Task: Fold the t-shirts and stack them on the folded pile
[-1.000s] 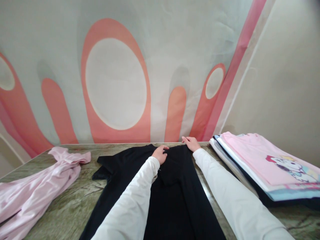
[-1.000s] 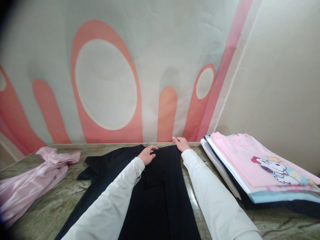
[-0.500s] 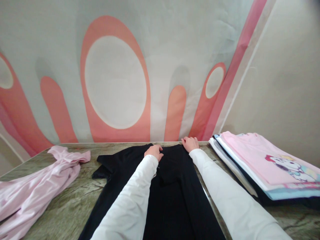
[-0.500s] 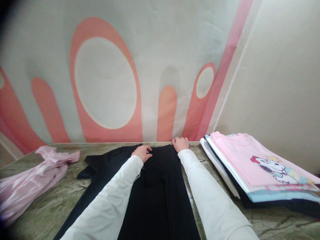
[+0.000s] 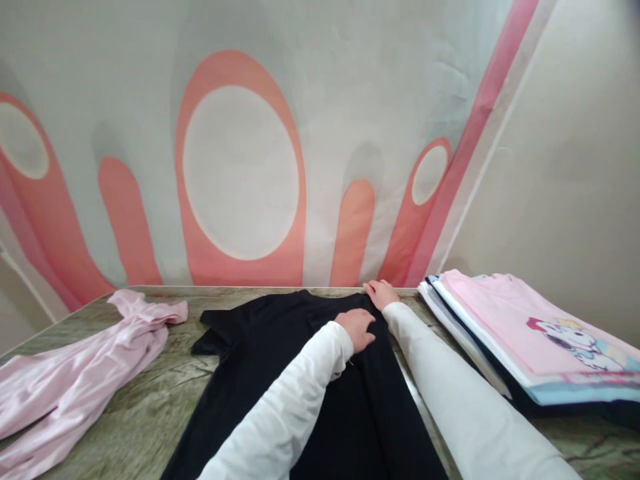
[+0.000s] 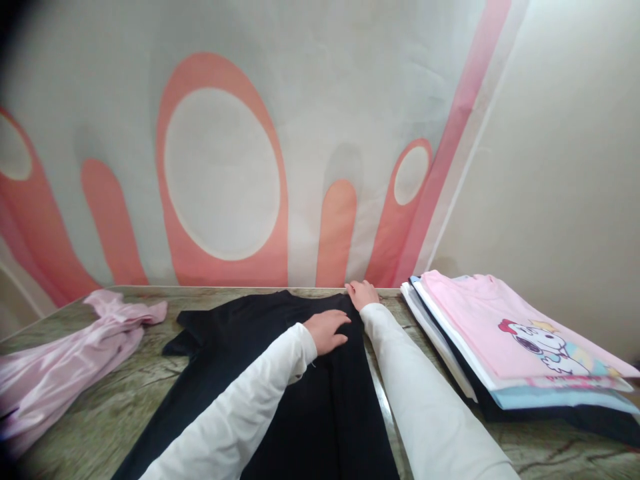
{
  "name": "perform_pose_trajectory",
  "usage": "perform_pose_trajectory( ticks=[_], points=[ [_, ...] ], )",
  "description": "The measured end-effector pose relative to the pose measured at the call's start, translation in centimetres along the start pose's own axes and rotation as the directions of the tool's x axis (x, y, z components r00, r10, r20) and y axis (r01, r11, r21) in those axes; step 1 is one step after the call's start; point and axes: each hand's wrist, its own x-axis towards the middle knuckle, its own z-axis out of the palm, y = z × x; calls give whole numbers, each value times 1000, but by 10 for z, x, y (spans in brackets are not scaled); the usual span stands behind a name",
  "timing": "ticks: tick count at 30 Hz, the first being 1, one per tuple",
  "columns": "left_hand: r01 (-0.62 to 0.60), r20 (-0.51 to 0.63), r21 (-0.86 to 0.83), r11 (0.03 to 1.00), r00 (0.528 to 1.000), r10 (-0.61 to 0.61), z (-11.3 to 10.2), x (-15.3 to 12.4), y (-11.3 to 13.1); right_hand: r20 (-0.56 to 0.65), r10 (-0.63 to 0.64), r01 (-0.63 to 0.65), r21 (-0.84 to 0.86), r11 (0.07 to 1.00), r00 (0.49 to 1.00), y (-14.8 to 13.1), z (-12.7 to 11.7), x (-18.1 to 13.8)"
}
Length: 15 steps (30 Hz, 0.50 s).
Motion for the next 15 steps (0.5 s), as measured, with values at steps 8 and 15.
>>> perform_pose_trajectory(
  ticks=[8, 15],
  points=[
    [29, -155, 92, 995, 988, -15, 53, 2, -2, -38, -161, 166, 209, 964, 986, 4, -34, -58],
    [66, -204, 98, 993, 978, -45, 54, 3, -3, 128, -331, 298, 221, 929, 935, -14, -36, -136]
  ],
)
